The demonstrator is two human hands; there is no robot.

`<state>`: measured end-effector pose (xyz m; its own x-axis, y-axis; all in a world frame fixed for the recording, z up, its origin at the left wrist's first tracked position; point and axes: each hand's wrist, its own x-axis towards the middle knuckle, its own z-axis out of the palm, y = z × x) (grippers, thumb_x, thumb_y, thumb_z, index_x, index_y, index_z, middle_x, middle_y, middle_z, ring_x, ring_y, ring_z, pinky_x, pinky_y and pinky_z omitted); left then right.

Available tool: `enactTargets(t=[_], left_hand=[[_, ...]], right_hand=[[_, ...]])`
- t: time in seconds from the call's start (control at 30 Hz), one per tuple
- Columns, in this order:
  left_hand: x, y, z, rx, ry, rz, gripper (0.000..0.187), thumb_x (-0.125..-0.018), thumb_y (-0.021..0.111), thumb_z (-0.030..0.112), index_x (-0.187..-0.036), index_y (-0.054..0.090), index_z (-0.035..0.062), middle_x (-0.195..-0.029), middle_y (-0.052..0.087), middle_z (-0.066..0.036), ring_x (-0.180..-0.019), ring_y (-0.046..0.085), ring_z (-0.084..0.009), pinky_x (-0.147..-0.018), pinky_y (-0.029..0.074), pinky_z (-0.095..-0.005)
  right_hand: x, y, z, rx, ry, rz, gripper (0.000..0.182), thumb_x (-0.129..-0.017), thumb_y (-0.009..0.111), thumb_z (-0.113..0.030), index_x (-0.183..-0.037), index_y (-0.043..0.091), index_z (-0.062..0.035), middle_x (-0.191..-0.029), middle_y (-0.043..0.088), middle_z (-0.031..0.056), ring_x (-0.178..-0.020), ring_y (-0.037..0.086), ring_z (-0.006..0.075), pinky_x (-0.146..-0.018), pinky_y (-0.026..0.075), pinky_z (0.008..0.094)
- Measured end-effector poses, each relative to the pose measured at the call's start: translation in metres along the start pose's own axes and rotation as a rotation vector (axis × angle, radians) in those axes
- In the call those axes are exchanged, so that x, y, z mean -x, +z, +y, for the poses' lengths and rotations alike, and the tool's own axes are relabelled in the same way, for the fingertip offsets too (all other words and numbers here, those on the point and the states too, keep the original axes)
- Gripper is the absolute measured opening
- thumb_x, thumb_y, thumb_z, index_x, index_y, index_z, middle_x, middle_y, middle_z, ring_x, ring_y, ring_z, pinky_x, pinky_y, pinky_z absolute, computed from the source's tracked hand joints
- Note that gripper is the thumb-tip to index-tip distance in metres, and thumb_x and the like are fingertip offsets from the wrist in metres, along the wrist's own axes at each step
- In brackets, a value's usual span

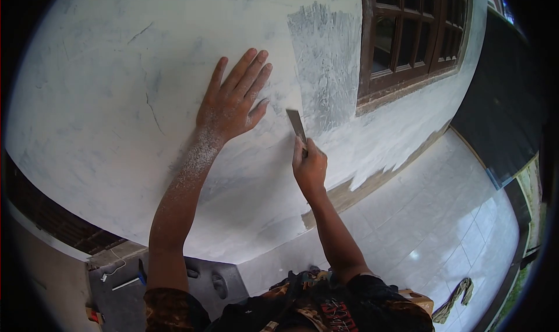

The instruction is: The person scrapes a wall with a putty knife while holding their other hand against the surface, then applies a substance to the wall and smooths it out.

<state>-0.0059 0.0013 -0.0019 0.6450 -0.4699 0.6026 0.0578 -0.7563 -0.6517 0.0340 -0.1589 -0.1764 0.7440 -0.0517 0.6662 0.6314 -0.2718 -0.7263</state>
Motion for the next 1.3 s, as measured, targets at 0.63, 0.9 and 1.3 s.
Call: enactTargets(t=[0.63,0.9,1.3], left_hand=[[0.002,-0.002,0.003,0.033,-0.011,0.010,0.067,-0.087,0.064,0.040,-0.145,0.044,0.0160,-0.158,0.031,-0.002,-0.148,0.023,-0.0163,-0.121,0.015,-0.0522],[0.001,-0.001,0.003,0.046,-0.030,0.035,0.066,-0.086,0.064,0.039,-0.144,0.046,0.0133,-0.157,0.033,-0.001,-0.148,0.024,-0.0156,-0.121,0.015,-0.0513],[0.002,-0.002,0.004,0.051,-0.053,0.049,0.066,-0.085,0.065,0.038,-0.143,0.047,0.0122,-0.157,0.035,-0.002,-0.147,0.026,-0.0157,-0.121,0.014,-0.0524]], right_hand=[[-0.036,-0.003,-0.037,-0.028,-0.053,0.041,0.030,-0.097,0.058,-0.017,-0.077,0.055,0.0049,-0.061,0.056,0.0274,-0.058,0.058,0.0463,-0.050,0.043,0.0445],[-0.048,-0.002,-0.042,0.017,-0.093,0.044,0.025,-0.097,0.057,-0.019,-0.081,0.057,0.0001,-0.064,0.060,0.0242,-0.060,0.061,0.0439,-0.054,0.046,0.0485],[-0.071,-0.004,-0.057,0.017,-0.139,0.059,0.027,-0.098,0.056,-0.020,-0.081,0.056,0.0004,-0.065,0.061,0.0245,-0.060,0.061,0.0447,-0.054,0.046,0.0495]])
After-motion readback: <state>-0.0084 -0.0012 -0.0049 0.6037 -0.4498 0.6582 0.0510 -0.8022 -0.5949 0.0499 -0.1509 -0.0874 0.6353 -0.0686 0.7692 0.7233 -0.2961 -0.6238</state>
